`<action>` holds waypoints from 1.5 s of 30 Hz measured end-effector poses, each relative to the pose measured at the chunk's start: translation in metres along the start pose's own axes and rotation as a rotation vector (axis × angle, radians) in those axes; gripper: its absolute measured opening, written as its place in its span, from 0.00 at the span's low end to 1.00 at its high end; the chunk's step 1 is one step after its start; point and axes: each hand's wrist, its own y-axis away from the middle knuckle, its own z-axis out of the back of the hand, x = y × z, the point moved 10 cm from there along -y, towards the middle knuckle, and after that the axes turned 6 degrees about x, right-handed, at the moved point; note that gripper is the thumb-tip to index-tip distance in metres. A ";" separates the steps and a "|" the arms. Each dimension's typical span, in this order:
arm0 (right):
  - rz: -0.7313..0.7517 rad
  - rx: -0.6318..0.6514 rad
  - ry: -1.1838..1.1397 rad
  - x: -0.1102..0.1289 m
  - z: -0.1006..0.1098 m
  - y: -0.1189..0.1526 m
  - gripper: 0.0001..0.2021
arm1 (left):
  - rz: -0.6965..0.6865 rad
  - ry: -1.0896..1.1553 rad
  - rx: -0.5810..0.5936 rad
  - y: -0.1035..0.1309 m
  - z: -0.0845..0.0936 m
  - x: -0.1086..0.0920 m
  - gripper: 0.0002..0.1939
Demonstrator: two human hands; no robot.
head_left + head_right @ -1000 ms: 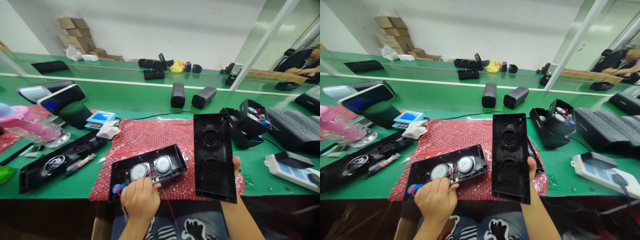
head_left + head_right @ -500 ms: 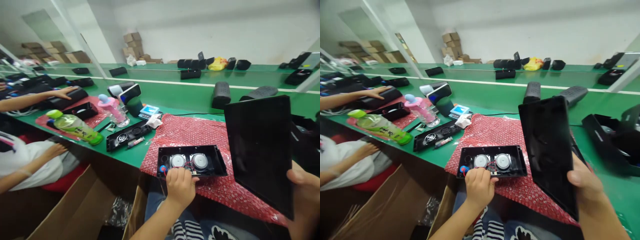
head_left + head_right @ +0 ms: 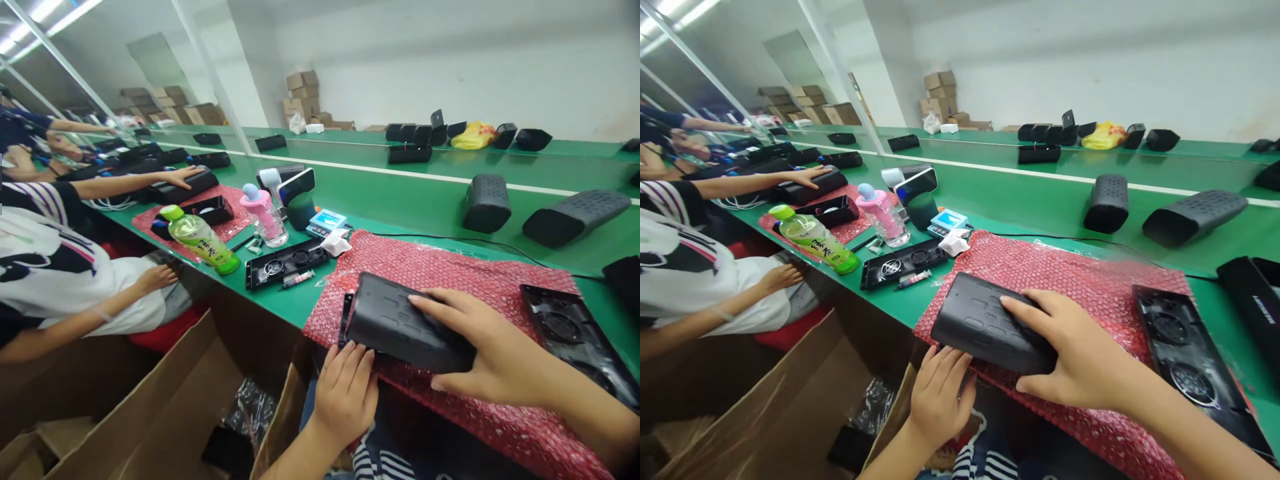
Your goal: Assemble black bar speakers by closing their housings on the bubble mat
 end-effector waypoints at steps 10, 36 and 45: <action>0.095 0.143 0.234 0.006 -0.037 -0.024 0.44 | 0.355 0.482 -0.093 0.021 -0.002 0.089 0.13; 0.134 0.257 0.258 0.006 -0.042 -0.033 0.44 | 0.389 0.522 0.112 0.025 -0.046 0.091 0.35; 0.160 0.264 0.253 0.009 -0.041 -0.036 0.44 | 0.249 0.360 0.101 0.016 -0.037 0.076 0.32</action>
